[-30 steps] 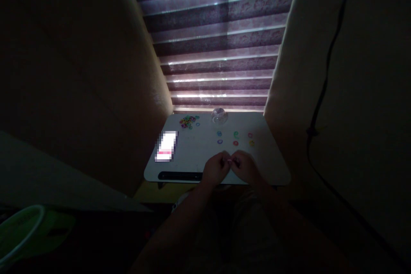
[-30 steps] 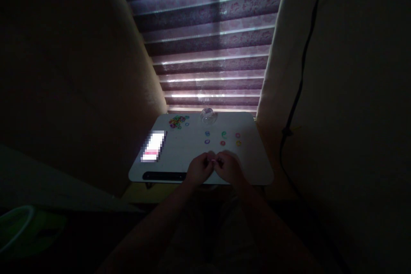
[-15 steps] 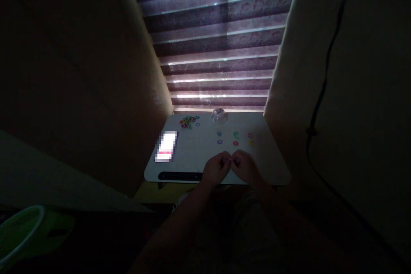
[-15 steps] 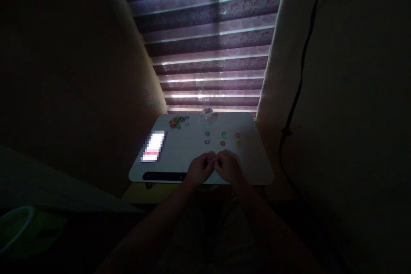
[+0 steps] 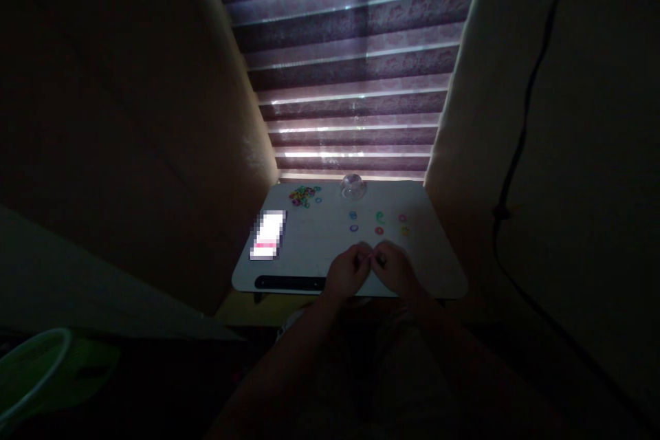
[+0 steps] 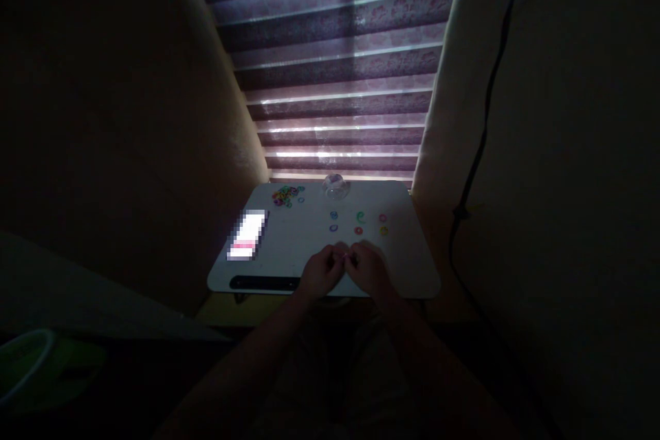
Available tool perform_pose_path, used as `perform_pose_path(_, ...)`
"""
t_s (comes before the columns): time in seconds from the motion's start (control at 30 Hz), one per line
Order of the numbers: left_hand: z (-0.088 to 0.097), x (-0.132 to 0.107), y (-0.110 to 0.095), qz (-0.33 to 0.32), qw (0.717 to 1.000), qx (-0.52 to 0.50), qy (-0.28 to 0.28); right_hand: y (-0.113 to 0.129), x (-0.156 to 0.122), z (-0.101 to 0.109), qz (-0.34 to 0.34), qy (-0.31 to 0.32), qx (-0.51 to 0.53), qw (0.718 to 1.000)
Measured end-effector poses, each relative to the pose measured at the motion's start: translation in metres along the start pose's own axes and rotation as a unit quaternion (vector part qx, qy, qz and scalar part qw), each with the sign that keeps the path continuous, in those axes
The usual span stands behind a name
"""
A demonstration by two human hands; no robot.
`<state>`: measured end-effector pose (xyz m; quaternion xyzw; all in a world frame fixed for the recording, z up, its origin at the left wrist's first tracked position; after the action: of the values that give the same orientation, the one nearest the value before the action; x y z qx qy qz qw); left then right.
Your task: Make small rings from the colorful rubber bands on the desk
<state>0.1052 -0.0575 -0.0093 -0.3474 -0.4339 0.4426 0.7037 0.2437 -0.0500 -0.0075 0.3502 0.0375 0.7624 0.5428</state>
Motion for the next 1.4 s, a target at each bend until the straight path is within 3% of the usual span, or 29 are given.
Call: perform_pose_path(1.4,0.0036,-0.0016,-0.0022,0.016,0.999,0.019,-0.026,0.0027,-0.0009,0.0014,0.013,0.004,-0.009,1.000)
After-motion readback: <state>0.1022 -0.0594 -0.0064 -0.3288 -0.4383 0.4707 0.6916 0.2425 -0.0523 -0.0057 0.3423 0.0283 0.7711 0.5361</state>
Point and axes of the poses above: each hand's wrist, its own x-axis towards the middle knuckle, its own z-axis out of the back of the hand, y = z × x, the point moved 6 cm from there along x, towards the middle knuckle, and after that the axes turned 14 degrees about -x, right-handed, at the moved point
